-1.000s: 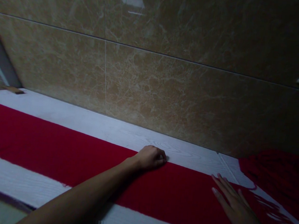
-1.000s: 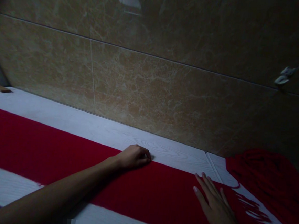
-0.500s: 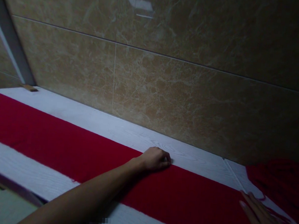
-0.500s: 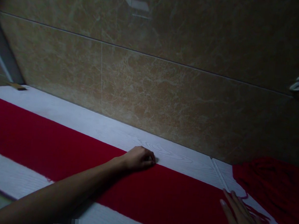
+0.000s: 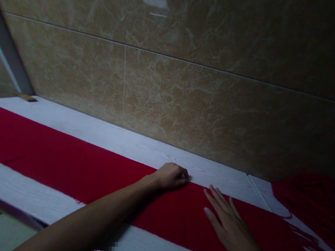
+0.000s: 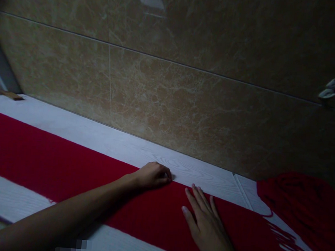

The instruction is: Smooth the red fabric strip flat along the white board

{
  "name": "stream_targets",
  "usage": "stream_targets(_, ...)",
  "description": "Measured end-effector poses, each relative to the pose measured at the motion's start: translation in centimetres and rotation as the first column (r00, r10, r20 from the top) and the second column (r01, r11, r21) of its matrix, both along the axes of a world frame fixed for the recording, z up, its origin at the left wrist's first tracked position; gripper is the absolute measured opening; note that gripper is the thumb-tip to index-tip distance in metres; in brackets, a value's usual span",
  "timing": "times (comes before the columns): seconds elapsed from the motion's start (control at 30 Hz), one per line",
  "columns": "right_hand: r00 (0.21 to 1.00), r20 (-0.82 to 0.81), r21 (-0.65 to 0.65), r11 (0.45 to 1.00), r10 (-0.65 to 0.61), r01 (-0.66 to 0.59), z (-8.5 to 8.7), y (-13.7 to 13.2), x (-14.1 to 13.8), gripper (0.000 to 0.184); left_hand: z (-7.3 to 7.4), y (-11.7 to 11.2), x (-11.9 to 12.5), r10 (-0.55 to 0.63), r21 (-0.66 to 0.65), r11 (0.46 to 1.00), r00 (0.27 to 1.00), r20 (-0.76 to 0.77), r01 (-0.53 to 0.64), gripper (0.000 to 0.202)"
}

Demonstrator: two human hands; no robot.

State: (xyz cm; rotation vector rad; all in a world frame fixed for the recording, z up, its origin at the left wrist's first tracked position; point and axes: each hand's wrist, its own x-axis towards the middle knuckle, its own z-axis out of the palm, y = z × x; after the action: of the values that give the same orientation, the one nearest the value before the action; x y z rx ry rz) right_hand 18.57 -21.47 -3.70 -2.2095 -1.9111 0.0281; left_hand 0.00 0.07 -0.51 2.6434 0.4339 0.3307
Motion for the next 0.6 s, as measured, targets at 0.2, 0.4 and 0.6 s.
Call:
stream_targets(0.2,0.997,-0.007,-0.03,0.996,-0.08,0.079,-1.7,-1.4,4.1,0.067,0.0,0.0,0.1,0.01,-0.001,1.0,1.0,-0.005,-0.01,0.023)
stream_targets(0.4,0.979,0.04,0.037,0.98,-0.198,0.196,-4.0,-4.5,10.2,0.067,0.2,-0.1,0.0,0.01,0.0,1.0,1.0,-0.013,-0.01,0.023)
stream_targets(0.6,0.965,0.235,0.174,0.982,-0.115,0.074,-6.0,-8.7,16.5,0.058,0.2,0.0,0.0,-0.003,0.001,1.0,1.0,-0.016,0.003,0.023)
